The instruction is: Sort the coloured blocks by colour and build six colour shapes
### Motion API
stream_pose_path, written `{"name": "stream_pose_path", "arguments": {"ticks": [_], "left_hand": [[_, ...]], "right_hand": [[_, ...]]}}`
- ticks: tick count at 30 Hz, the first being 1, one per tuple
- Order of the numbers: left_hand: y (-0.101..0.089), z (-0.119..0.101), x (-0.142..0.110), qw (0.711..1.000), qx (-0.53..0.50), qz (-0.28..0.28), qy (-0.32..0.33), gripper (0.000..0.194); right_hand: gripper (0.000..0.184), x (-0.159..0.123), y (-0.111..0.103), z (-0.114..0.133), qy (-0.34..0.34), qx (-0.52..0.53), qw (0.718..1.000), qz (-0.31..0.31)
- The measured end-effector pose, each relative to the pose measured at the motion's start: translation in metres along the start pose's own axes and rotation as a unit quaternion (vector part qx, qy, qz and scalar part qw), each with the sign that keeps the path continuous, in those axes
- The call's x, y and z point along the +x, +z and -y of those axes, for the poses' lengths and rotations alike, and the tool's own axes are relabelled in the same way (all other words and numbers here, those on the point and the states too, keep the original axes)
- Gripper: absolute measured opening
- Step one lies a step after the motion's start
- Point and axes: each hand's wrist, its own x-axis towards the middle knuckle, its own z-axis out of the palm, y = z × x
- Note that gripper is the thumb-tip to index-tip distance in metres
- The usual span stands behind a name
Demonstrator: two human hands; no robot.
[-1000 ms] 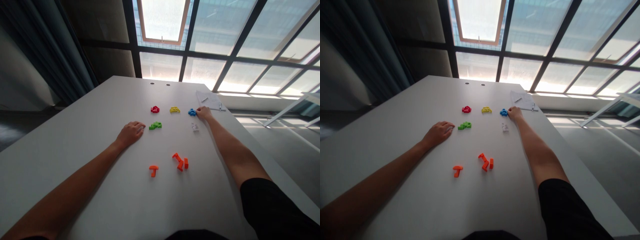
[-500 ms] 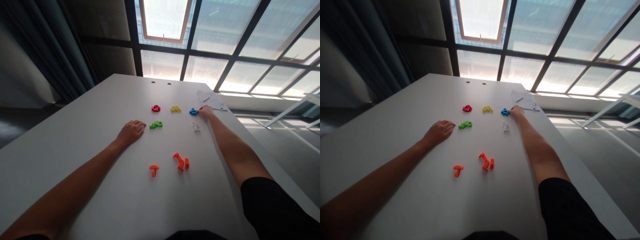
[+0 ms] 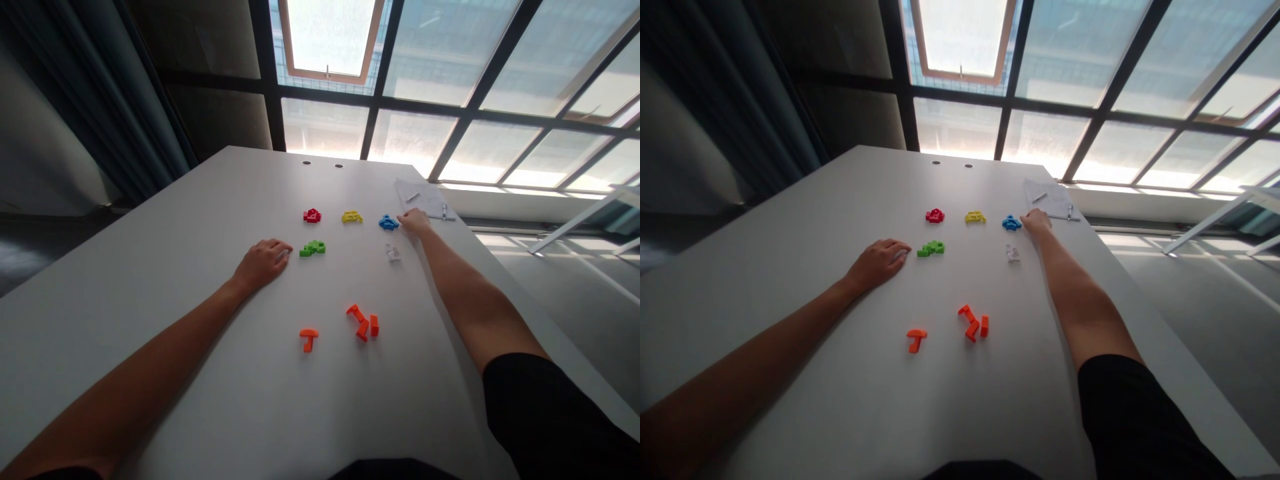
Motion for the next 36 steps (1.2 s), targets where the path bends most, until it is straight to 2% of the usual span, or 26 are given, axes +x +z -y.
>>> {"name": "stream_pose_path", "arguments": {"ticks": [5, 12, 21, 28, 36], "left_hand": [[0.002, 0.001, 0.000, 1.000, 0.002, -0.006, 0.007, 0.037], [0.003, 0.002, 0.001, 1.000, 0.005, -0.007, 0.009, 0.038], [0.003, 0.001, 0.001, 1.000, 0.006, -0.007, 0.004, 0.038], [0.004, 0.003, 0.002, 1.000, 0.007, -0.007, 0.007, 0.037], [0.004, 0.003, 0.003, 1.000, 0.008, -0.009, 0.012, 0.037]], "right_hand": [[0.029, -0.005, -0.004, 0.003, -0.021, 0.009, 0.999, 0.022], [0.028, -0.009, -0.009, 0.003, 0.012, -0.033, 0.999, 0.020], [0.034, -0.009, -0.006, 0.007, -0.019, -0.037, 0.999, -0.014], [0.031, -0.004, -0.007, 0.007, -0.025, 0.015, 0.999, 0.032], [0.029, -0.006, -0.002, 0.019, -0.066, 0.011, 0.998, 0.007]]}}
